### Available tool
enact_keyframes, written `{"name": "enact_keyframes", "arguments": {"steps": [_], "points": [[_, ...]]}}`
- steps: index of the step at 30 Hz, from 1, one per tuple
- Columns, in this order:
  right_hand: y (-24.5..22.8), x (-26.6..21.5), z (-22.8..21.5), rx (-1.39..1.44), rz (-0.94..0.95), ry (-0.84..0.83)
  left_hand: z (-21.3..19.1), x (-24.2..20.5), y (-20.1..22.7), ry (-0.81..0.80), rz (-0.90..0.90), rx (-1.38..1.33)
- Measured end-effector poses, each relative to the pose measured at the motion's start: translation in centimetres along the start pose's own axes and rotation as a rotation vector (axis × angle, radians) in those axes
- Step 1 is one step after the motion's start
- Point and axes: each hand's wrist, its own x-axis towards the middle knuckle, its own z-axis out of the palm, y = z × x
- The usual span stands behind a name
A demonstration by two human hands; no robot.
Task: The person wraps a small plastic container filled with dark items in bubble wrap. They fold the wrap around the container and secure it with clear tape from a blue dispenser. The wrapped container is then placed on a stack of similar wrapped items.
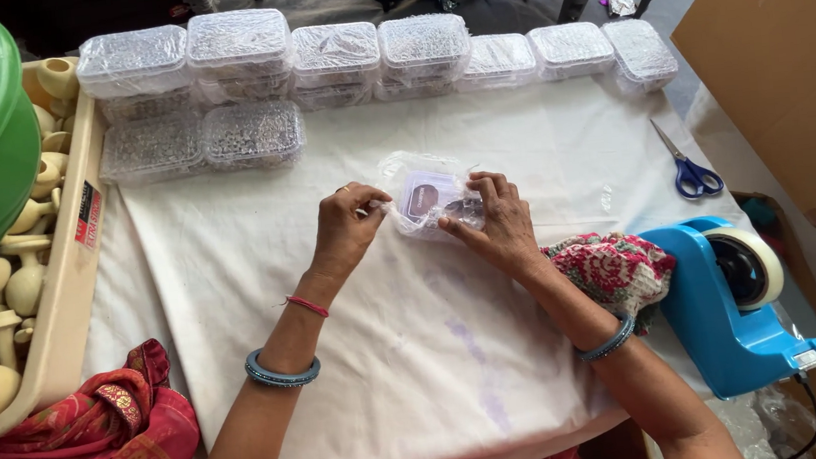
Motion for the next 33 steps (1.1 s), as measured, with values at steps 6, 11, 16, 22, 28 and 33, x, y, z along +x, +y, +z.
{"name": "enact_keyframes", "arguments": {"steps": [6,11,16,22,28,33], "points": [[0.6,0.0,0.4,-0.016,-0.032,0.014,3.2,1.2,3.3,0.030,0.181,0.169],[1.1,-0.1,0.6,-0.051,-0.070,0.014,4.2,3.8,4.5,-0.118,0.073,0.221],[0.2,0.0,0.0,-0.077,-0.104,0.036,4.6,5.2,3.4,-0.220,0.020,0.284],[-1.8,0.8,0.3,-0.109,0.057,0.059,2.7,4.3,2.2,-0.316,-0.163,0.013],[-1.2,1.0,0.7,-0.088,0.049,0.098,0.0,-1.0,5.1,-0.153,0.203,0.143],[-0.8,0.7,1.1,-0.049,0.012,0.145,1.6,-1.9,3.7,-0.055,0.255,0.339]]}}
